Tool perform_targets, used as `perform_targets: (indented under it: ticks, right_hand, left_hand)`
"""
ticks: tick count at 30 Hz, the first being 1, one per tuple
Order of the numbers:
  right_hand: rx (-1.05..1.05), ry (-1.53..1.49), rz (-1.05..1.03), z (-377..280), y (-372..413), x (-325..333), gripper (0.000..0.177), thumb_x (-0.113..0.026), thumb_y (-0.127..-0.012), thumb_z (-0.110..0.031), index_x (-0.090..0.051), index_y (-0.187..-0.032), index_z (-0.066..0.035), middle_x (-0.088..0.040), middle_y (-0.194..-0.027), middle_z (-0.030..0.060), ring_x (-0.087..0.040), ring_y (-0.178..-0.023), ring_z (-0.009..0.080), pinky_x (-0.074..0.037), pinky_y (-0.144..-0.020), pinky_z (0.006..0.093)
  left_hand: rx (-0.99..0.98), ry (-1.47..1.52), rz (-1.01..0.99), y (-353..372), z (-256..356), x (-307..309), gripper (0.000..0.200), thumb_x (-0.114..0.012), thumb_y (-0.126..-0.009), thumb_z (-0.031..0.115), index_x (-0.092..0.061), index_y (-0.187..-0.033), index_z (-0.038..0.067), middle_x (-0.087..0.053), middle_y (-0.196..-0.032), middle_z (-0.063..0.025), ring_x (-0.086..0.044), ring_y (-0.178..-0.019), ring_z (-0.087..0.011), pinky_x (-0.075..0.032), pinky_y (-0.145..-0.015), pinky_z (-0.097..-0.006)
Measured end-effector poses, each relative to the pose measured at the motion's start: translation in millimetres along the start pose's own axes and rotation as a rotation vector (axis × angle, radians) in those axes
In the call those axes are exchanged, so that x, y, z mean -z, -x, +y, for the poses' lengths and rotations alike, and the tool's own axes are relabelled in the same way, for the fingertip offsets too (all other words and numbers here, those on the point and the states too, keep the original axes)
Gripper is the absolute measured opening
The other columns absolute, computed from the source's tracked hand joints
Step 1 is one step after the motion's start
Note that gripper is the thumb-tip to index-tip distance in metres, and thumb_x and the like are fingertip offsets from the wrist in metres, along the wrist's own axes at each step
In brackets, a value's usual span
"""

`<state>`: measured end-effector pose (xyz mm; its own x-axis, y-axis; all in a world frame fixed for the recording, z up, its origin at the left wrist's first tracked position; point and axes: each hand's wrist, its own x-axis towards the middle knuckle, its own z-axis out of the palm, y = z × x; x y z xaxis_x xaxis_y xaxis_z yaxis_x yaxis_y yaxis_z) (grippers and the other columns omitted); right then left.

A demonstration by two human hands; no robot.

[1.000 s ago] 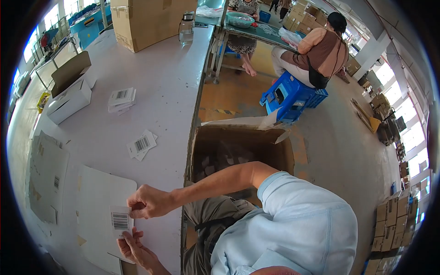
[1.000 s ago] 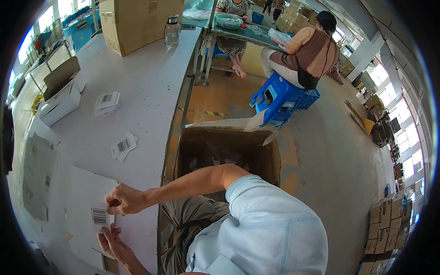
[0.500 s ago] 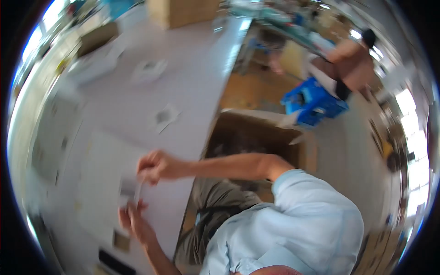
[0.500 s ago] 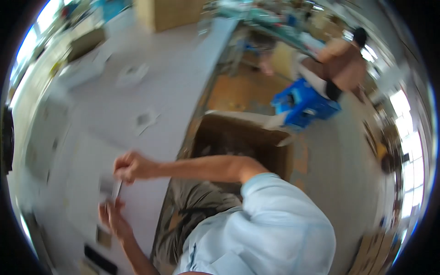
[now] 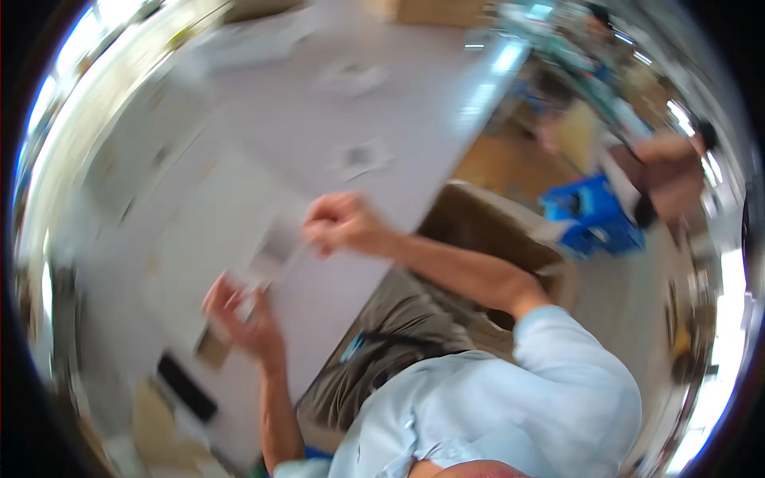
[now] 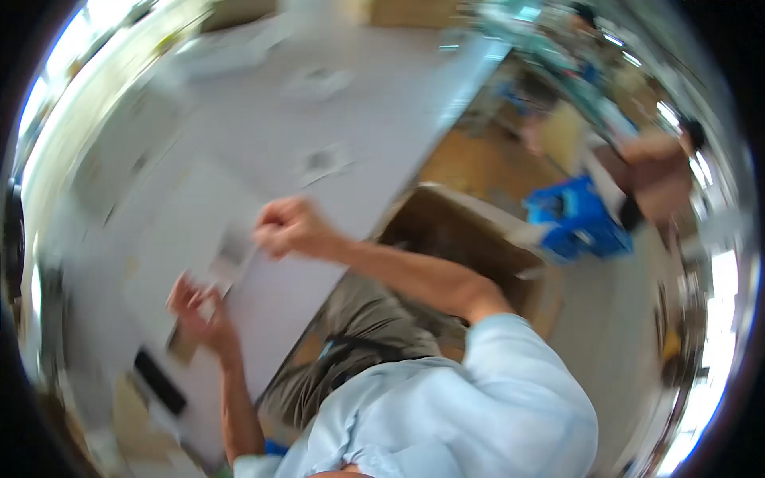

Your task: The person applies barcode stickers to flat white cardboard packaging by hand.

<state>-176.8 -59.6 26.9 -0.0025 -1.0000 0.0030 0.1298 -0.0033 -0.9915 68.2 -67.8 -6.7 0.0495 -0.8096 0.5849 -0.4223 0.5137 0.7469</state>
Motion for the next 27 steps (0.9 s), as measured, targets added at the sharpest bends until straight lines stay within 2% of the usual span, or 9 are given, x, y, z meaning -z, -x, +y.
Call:
perform_targets:
  ticks: [1, 2, 4, 5, 7, 8, 14, 16, 27]
  right_hand:
    - [0.042, 0.039, -0.002, -4.9, -0.4, -1.4, 0.009, -0.068, -0.091, -0.009, -0.068, -0.089, -0.001, -0.067, -0.072, 0.0035, -0.065, -0.064, 0.0091, -0.053, -0.058, 0.0263]
    - [0.156, 0.196, 0.068, -23.3, 3.6, -11.2, 0.010, -0.069, -0.082, -0.009, -0.069, -0.080, 0.001, -0.066, -0.063, 0.0057, -0.062, -0.056, 0.0095, -0.050, -0.051, 0.0279]
    - [0.364, 0.449, 0.055, -30.1, 3.4, -18.9, 0.007, -0.066, -0.078, -0.005, -0.069, -0.077, 0.002, -0.067, -0.062, 0.0116, -0.066, -0.055, 0.0151, -0.051, -0.052, 0.0312]
    - [0.307, 0.422, 0.002, -32.5, 3.8, -24.6, 0.008, -0.066, -0.078, -0.004, -0.068, -0.076, 0.003, -0.068, -0.063, 0.0122, -0.067, -0.056, 0.0161, -0.053, -0.052, 0.0315]
    - [0.257, 0.390, -0.064, -40.4, 8.6, -40.4, 0.008, -0.066, -0.078, -0.003, -0.068, -0.075, 0.004, -0.069, -0.064, 0.0129, -0.068, -0.057, 0.0172, -0.054, -0.053, 0.0319]
    - [0.181, 0.301, -0.137, -46.0, 10.1, -46.2, 0.009, -0.066, -0.078, -0.003, -0.067, -0.074, 0.005, -0.069, -0.065, 0.0131, -0.069, -0.058, 0.0179, -0.056, -0.053, 0.0319]
    - [-0.021, 0.102, -0.279, -54.6, 4.1, -60.9, 0.010, -0.063, -0.081, -0.004, -0.066, -0.077, 0.005, -0.069, -0.067, 0.0115, -0.068, -0.059, 0.0163, -0.057, -0.053, 0.0297]
    - [-0.045, 0.081, -0.317, -50.4, -1.7, -61.1, 0.010, -0.067, -0.084, -0.005, -0.068, -0.081, 0.005, -0.071, -0.075, 0.0147, -0.072, -0.063, 0.0198, -0.062, -0.056, 0.0295]
    - [-0.167, -0.006, -0.397, -38.7, -10.8, -59.0, 0.017, -0.069, -0.088, -0.013, -0.067, -0.084, 0.003, -0.072, -0.077, 0.0117, -0.072, -0.067, 0.0180, -0.062, -0.058, 0.0308]
  left_hand:
    - [-0.128, -0.070, 0.036, -4.3, 8.5, 4.6, 0.038, -0.076, -0.092, 0.012, -0.060, -0.124, 0.000, -0.058, -0.114, -0.0121, -0.058, -0.091, -0.0207, -0.050, -0.078, -0.0328]
    - [-0.151, 0.011, -0.025, -4.7, 8.7, 7.6, 0.030, -0.073, -0.094, 0.010, -0.062, -0.119, -0.002, -0.058, -0.113, -0.0117, -0.056, -0.091, -0.0210, -0.049, -0.078, -0.0334]
    - [-0.047, 0.302, -0.131, 0.3, 17.2, -1.9, 0.021, -0.068, -0.096, 0.005, -0.062, -0.116, -0.002, -0.059, -0.108, -0.0095, -0.056, -0.088, -0.0177, -0.047, -0.078, -0.0311]
    - [-0.063, 0.340, -0.147, 0.8, 21.9, -3.4, 0.021, -0.068, -0.096, 0.005, -0.062, -0.116, -0.002, -0.059, -0.108, -0.0095, -0.056, -0.088, -0.0177, -0.047, -0.078, -0.0311]
    - [0.252, 0.491, -0.311, 4.3, 26.0, 4.7, 0.017, -0.060, -0.102, 0.008, -0.062, -0.117, 0.000, -0.063, -0.106, -0.0057, -0.059, -0.093, -0.0132, -0.048, -0.082, -0.0260]
    - [0.338, 0.515, -0.291, 4.4, 28.9, 2.6, 0.018, -0.058, -0.103, 0.013, -0.061, -0.117, 0.001, -0.065, -0.101, -0.0047, -0.058, -0.090, -0.0101, -0.047, -0.079, -0.0235]
    - [0.424, 0.976, -0.365, -3.0, 27.2, 4.8, 0.023, -0.059, -0.103, 0.017, -0.058, -0.117, -0.001, -0.066, -0.103, -0.0083, -0.063, -0.095, -0.0121, -0.049, -0.084, -0.0258]
    - [0.459, 1.013, -0.376, -6.3, 26.5, 3.9, 0.021, -0.059, -0.103, 0.017, -0.057, -0.116, -0.001, -0.066, -0.104, -0.0087, -0.064, -0.096, -0.0128, -0.050, -0.085, -0.0265]
    - [0.623, 1.147, -0.385, -9.5, 16.7, 3.5, 0.015, -0.061, -0.103, 0.017, -0.054, -0.110, 0.006, -0.065, -0.095, -0.0056, -0.062, -0.085, -0.0104, -0.049, -0.079, -0.0260]
